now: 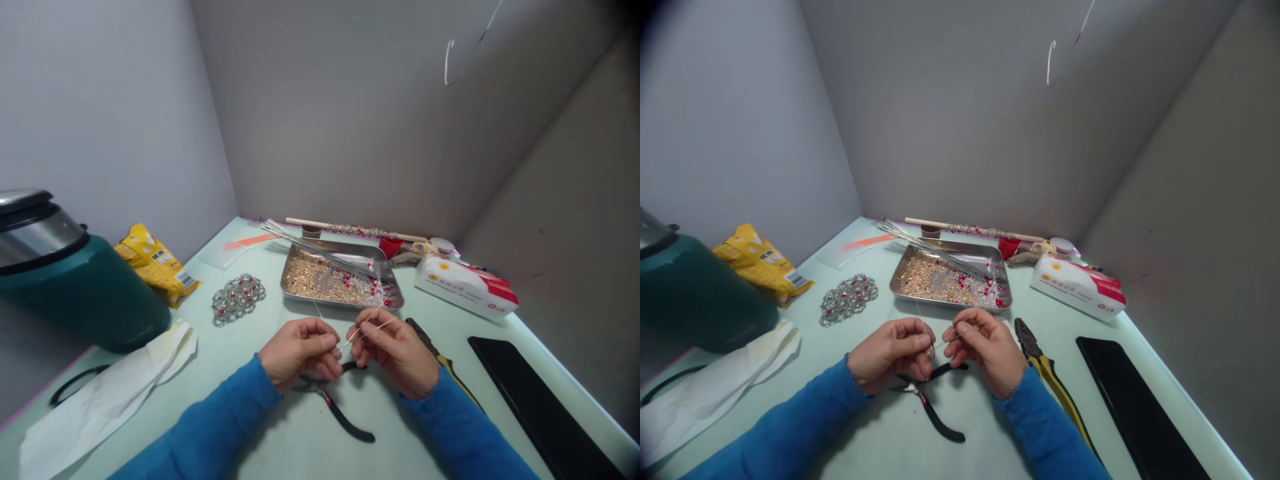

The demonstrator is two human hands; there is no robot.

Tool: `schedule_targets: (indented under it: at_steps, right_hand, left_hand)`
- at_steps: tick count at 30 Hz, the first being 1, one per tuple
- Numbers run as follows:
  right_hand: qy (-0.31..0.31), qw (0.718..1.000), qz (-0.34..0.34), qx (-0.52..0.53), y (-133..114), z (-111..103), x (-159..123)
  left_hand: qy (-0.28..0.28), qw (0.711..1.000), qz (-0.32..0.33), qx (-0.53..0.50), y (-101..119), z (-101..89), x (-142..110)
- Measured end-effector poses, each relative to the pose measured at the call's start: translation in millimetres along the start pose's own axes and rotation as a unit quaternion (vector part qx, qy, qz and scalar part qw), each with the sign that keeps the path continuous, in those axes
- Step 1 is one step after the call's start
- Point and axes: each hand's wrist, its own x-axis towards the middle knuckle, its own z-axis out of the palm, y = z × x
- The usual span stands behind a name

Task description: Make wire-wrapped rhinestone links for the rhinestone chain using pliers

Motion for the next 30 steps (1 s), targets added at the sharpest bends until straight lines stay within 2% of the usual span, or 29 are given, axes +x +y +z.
schedule_targets:
  at_steps: [6, 13, 18, 24, 30]
  right_hand:
    - [-0.013, 0.999, 0.022, 0.045, -6, 1, -1]
    - [0.048, 0.995, 0.038, 0.079, 4, 0, 3]
    - [0.084, 0.996, -0.005, 0.033, -1, -1, 3]
    - [0.105, 0.99, -0.089, -0.04, -4, 2, 0]
    - [0.1, 0.98, -0.106, -0.136, -2, 11, -3]
  left_hand:
    - [-0.007, 1.0, 0.006, -0.013, 1, 0.5, -1]
    - [0.024, 0.998, 0.051, 0.017, 4, 3.8, -2]
    - [0.046, 0.997, 0.069, 0.01, 3, 1.1, -1]
    - [0.095, 0.993, 0.068, 0.02, 4, 0.2, 0]
    - [0.105, 0.989, 0.083, 0.07, 3, 3.3, 0]
